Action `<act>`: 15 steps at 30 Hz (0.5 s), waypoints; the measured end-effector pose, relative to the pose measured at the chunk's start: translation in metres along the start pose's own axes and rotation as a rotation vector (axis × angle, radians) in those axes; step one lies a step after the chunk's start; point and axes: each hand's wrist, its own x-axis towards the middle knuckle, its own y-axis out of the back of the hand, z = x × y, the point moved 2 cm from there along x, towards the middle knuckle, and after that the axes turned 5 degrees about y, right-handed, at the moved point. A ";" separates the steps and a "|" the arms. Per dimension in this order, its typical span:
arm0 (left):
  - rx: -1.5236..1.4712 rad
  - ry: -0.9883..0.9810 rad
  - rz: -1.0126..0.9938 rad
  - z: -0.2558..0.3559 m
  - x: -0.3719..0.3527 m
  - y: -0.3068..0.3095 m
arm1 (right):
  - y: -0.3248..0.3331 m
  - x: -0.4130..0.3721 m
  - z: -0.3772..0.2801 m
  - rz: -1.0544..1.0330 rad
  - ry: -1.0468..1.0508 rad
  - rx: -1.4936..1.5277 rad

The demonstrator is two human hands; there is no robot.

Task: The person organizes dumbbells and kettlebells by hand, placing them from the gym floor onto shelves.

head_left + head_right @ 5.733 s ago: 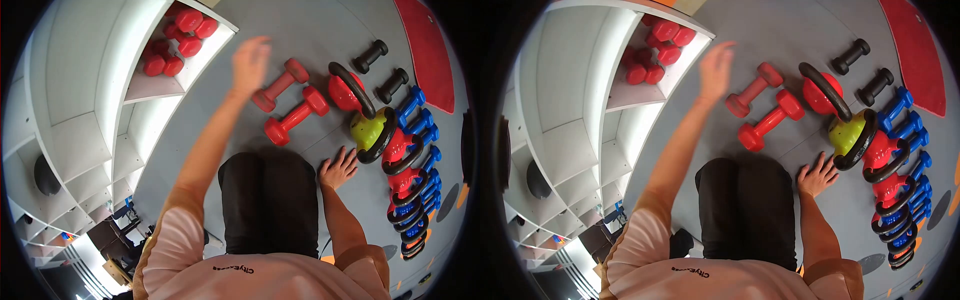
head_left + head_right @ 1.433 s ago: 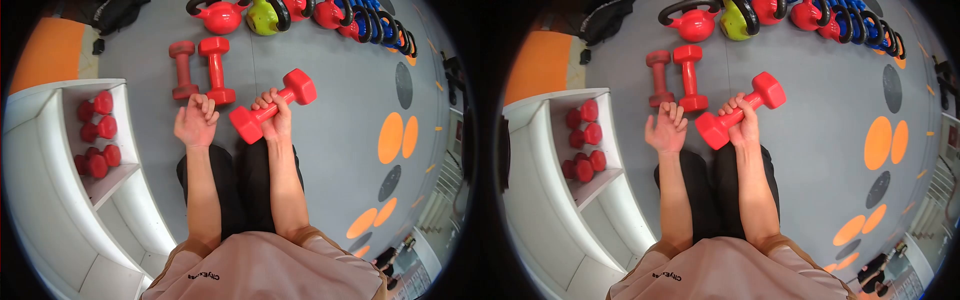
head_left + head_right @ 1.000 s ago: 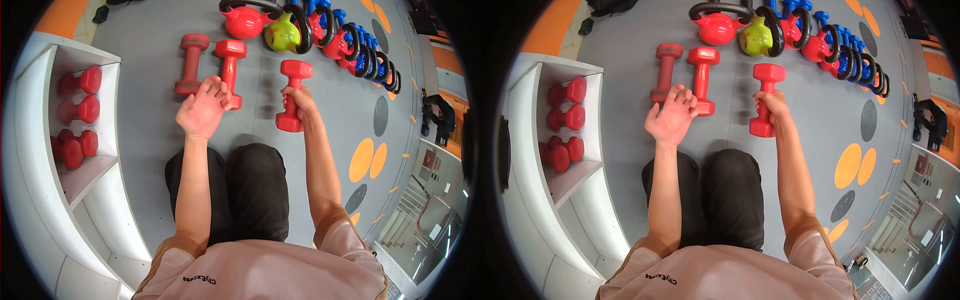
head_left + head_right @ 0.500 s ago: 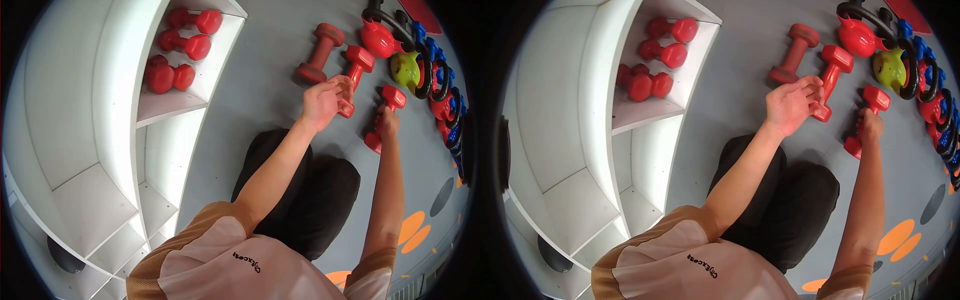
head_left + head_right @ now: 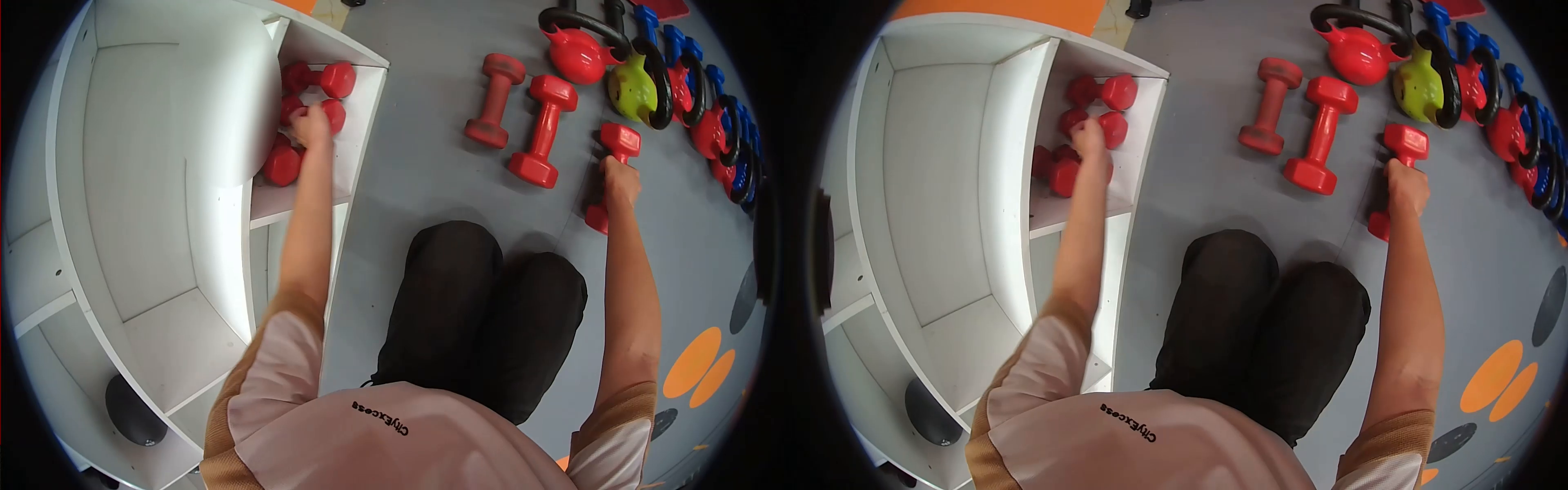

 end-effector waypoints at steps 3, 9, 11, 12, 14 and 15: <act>-0.259 0.295 -0.010 -0.023 0.086 -0.046 | -0.002 0.006 0.001 -0.022 -0.005 0.013; -0.394 0.722 -0.588 -0.050 0.170 -0.051 | -0.001 0.004 -0.001 0.019 0.027 -0.058; -0.363 0.836 -0.705 -0.049 0.177 -0.057 | -0.003 0.010 0.003 -0.007 0.069 -0.062; -0.345 0.847 -0.693 -0.051 0.174 -0.060 | -0.003 0.006 0.003 0.044 0.039 -0.039; -0.214 0.577 -0.892 -0.085 0.222 -0.080 | 0.004 -0.002 -0.001 0.039 -0.038 -0.018; -0.179 0.573 -0.917 -0.074 0.204 -0.093 | 0.009 -0.006 0.000 -0.025 -0.044 0.032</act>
